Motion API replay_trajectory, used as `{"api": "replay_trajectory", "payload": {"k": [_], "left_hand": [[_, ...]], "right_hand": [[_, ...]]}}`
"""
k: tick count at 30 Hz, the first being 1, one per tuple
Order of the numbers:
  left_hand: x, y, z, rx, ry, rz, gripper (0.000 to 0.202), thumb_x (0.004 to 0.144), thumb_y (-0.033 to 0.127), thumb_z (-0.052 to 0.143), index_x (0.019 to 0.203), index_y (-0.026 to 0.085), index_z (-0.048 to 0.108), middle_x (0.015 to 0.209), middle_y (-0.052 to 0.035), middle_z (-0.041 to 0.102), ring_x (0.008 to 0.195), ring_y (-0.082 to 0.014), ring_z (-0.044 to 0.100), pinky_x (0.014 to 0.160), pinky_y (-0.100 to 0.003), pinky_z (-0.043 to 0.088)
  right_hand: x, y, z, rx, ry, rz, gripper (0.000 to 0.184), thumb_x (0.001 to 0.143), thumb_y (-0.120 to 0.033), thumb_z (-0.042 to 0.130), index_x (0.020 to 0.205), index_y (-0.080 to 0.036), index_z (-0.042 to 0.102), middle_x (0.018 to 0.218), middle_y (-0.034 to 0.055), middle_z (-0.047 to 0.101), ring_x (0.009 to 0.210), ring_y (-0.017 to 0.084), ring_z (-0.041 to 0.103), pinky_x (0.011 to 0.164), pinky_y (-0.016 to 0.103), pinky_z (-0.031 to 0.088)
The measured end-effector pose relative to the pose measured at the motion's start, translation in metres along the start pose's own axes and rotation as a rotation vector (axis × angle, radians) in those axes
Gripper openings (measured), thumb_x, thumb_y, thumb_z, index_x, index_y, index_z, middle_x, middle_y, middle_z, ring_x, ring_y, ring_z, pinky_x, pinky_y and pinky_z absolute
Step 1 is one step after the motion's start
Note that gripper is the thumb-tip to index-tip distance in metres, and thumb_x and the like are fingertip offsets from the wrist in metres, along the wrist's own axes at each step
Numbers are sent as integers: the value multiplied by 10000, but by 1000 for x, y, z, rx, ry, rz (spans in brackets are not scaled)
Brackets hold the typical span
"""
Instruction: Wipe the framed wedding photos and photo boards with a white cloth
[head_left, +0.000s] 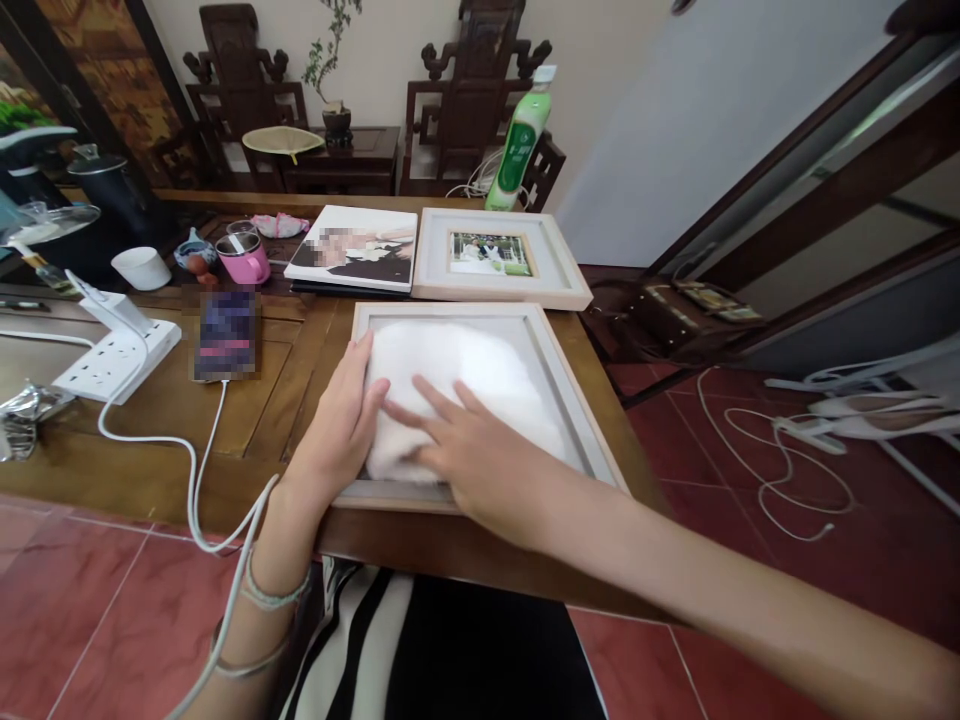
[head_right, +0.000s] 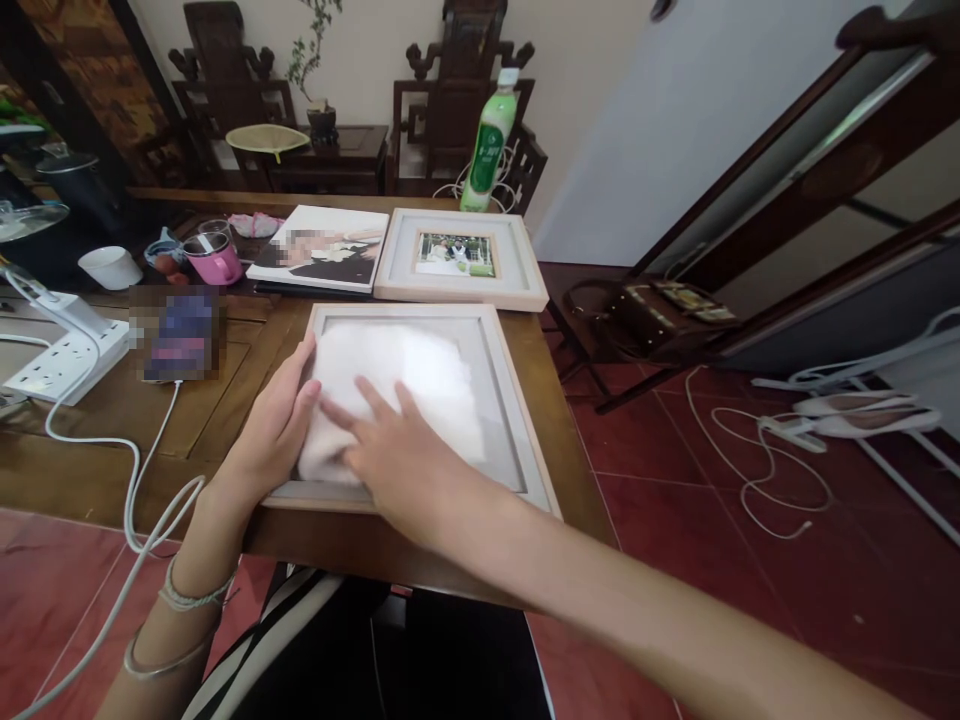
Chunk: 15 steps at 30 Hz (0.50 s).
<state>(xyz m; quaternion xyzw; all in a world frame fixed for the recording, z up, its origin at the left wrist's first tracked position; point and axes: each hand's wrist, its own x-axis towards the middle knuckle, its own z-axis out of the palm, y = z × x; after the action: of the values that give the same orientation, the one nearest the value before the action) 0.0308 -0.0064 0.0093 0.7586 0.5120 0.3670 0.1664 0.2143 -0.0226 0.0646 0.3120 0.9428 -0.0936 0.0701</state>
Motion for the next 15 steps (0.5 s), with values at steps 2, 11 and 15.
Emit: {"api": "replay_trajectory", "payload": {"k": [2,11,15], "left_hand": [[-1,0,0,16,-9,-34,523,1011,365,314,1483,142,301,1553,-171,348,1464,-245,271,1194,-467,235],[-2,1,-2,57,12,-42,495,950,164,344,1442,126,372,1535,-193,364,1459,-260,283,1195,-499,239],[-4,4,-2,19,110,-105,527,922,171,412,1446,158,364,1543,-195,340,1456,-289,284,1179,-528,253]], "right_hand": [[-24,-2,6,52,-26,8,644,630,73,491,1174,-204,694,1572,66,304,1429,441,193,1084,710,268],[-105,52,35,77,408,195,522,601,24,371,893,-238,716,1486,36,462,1427,317,276,1101,731,185],[-107,55,33,147,490,313,483,634,3,370,928,-211,687,1520,86,405,1445,312,206,1085,727,197]]}}
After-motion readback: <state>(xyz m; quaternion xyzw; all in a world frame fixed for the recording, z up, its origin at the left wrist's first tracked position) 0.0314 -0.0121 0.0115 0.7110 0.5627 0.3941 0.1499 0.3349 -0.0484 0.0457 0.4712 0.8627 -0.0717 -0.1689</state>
